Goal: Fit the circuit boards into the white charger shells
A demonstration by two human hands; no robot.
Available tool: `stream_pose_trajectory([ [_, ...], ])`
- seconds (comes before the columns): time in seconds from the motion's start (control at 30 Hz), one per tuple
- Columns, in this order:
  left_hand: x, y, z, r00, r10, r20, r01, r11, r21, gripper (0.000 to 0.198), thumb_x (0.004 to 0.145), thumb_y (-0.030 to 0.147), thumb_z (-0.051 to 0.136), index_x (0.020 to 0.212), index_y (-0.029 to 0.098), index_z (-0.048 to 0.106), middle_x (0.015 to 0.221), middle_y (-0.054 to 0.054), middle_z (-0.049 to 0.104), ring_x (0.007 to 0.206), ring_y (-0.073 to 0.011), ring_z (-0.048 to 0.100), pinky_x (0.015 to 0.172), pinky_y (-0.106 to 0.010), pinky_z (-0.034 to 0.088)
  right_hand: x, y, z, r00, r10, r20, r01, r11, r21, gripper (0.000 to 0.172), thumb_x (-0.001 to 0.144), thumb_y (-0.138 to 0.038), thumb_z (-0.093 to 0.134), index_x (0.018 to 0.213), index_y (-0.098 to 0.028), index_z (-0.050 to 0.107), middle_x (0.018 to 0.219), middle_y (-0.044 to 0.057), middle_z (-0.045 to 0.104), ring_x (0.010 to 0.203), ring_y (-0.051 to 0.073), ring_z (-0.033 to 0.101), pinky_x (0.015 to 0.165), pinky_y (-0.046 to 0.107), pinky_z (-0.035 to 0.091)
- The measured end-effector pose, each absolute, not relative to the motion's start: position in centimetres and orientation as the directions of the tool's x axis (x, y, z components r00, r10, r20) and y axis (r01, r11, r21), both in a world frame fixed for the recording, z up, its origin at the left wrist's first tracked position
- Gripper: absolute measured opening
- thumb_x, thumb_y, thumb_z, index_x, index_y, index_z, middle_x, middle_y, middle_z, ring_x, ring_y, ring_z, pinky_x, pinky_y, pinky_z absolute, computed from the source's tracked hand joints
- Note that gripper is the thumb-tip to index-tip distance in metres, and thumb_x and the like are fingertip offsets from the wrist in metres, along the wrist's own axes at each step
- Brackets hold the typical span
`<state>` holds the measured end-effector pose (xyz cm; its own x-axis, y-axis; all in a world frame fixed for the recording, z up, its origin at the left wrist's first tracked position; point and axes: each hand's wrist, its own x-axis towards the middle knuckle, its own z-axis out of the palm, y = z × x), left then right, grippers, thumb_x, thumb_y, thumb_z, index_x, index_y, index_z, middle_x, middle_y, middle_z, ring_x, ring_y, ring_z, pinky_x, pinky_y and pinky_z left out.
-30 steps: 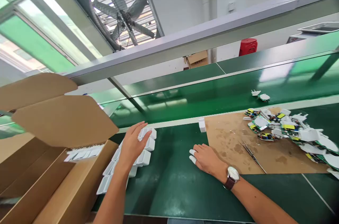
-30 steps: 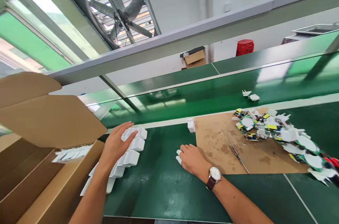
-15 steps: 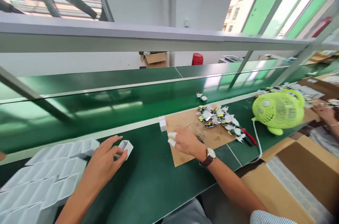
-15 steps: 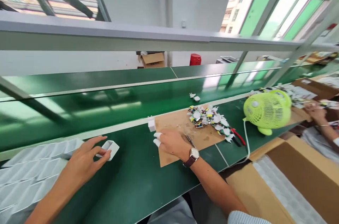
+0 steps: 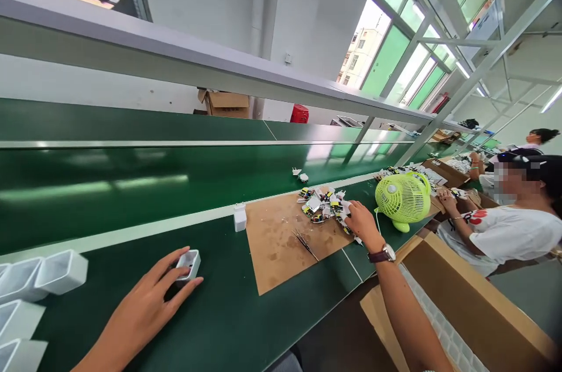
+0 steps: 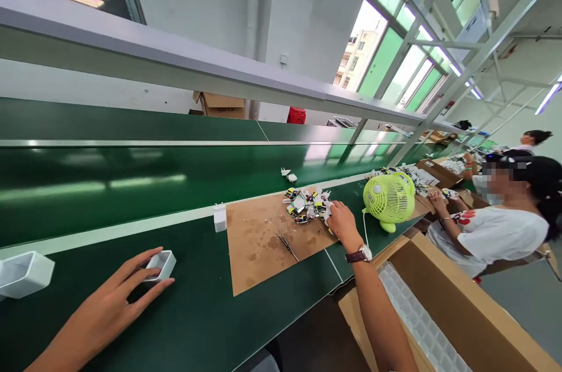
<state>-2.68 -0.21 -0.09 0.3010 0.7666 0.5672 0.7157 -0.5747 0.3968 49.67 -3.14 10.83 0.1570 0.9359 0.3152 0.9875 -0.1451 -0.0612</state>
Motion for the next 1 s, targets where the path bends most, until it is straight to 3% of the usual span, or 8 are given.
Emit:
stream_pose_trajectory([
  [0.13,-2.9,-0.3,-1.0,0.298,0.748,0.593,0.675,-0.604,0.424,0.041,0.094,0.062,0.052,0.094,0.029,0.077,0.138,-0.005,0.068,0.103,-0.0292,0.076,0.08,-0.037,0.066,49.4,-3.2,12.0,0.17,0.888,0.427,0.985,-0.14,-0.101,0.037,0.083,-0.014,0.055,0.117,-0.014,0.068,0.122,0.017,0.07,0.11,0.03,0.066,0.098,0.042,0.052],
  [0.23,-2.9,-0.3,-0.8,0.296,0.745,0.598,0.652,-0.615,0.443,0.037,0.093,0.059,0.055,0.094,0.029,0.077,0.139,-0.004,0.068,0.105,-0.0294,0.076,0.084,-0.037,0.066,48.6,-2.7,13.4,0.287,0.816,0.502,0.919,-0.086,-0.385,0.045,0.092,-0.031,0.055,0.133,-0.014,0.061,0.122,0.016,0.071,0.105,0.028,0.07,0.095,0.044,0.057],
  [0.33,-2.6,-0.5,-0.5,0.299,0.738,0.604,0.649,-0.622,0.439,0.038,0.095,0.058,0.055,0.093,0.028,0.077,0.138,-0.006,0.068,0.104,-0.0292,0.076,0.083,-0.037,0.066,45.7,-1.8,13.0,0.316,0.878,0.36,0.682,0.054,-0.73,0.054,0.085,-0.044,0.069,0.131,-0.017,0.063,0.111,0.011,0.075,0.096,0.026,0.073,0.09,0.042,0.061],
  [0.43,-2.4,-0.8,-0.6,0.297,0.74,0.604,0.647,-0.621,0.443,0.038,0.096,0.057,0.053,0.096,0.028,0.078,0.138,-0.007,0.068,0.104,-0.029,0.076,0.082,-0.036,0.066,40.7,-1.0,10.1,0.034,0.989,0.143,0.536,0.103,-0.838,0.057,0.082,-0.048,0.075,0.131,-0.02,0.064,0.104,0.008,0.076,0.091,0.023,0.074,0.087,0.04,0.062],
  [0.6,-2.6,-1.2,-1.0,0.298,0.732,0.613,0.626,-0.635,0.453,0.035,0.098,0.054,0.055,0.097,0.027,0.078,0.139,-0.007,0.067,0.107,-0.0272,0.075,0.086,-0.034,0.065,34.6,1.4,5.6,-0.246,0.969,0.005,0.685,0.177,-0.706,0.054,0.084,-0.043,0.078,0.13,-0.02,0.065,0.105,0.005,0.076,0.092,0.021,0.075,0.085,0.036,0.062],
  [0.73,-2.5,-1.2,-1.6,0.269,0.757,0.596,0.602,-0.615,0.509,0.031,0.097,0.053,0.058,0.095,0.026,0.075,0.139,-0.007,0.066,0.113,-0.0267,0.073,0.085,-0.031,0.064,35.7,6.7,6.5,-0.172,0.983,0.06,0.826,0.177,-0.534,0.047,0.087,-0.033,0.076,0.131,-0.019,0.065,0.135,0.012,0.066,0.127,0.028,0.061,0.113,0.045,0.046],
  [0.8,-2.3,-0.9,-2.2,0.235,0.793,0.562,0.586,-0.577,0.569,0.03,0.095,0.054,0.061,0.099,0.026,0.073,0.137,-0.008,0.066,0.114,-0.0275,0.072,0.083,-0.032,0.065,37.3,10.2,7.5,-0.1,0.991,0.083,0.892,0.127,-0.435,0.042,0.093,-0.027,0.071,0.133,-0.017,0.063,0.141,0.016,0.06,0.134,0.029,0.054,0.118,0.046,0.041],
  [1.0,-1.8,0.1,-3.5,0.17,0.914,0.369,0.531,-0.4,0.747,0.06,0.09,0.053,0.067,0.144,0.031,0.053,0.139,-0.01,0.063,0.103,-0.0274,0.074,0.078,-0.035,0.065,39.3,18.8,8.3,0.049,0.998,0.025,0.985,-0.044,-0.167,0.036,0.1,-0.037,0.066,0.131,-0.018,0.061,0.133,0.01,0.063,0.112,0.026,0.066,0.094,0.048,0.058],
])
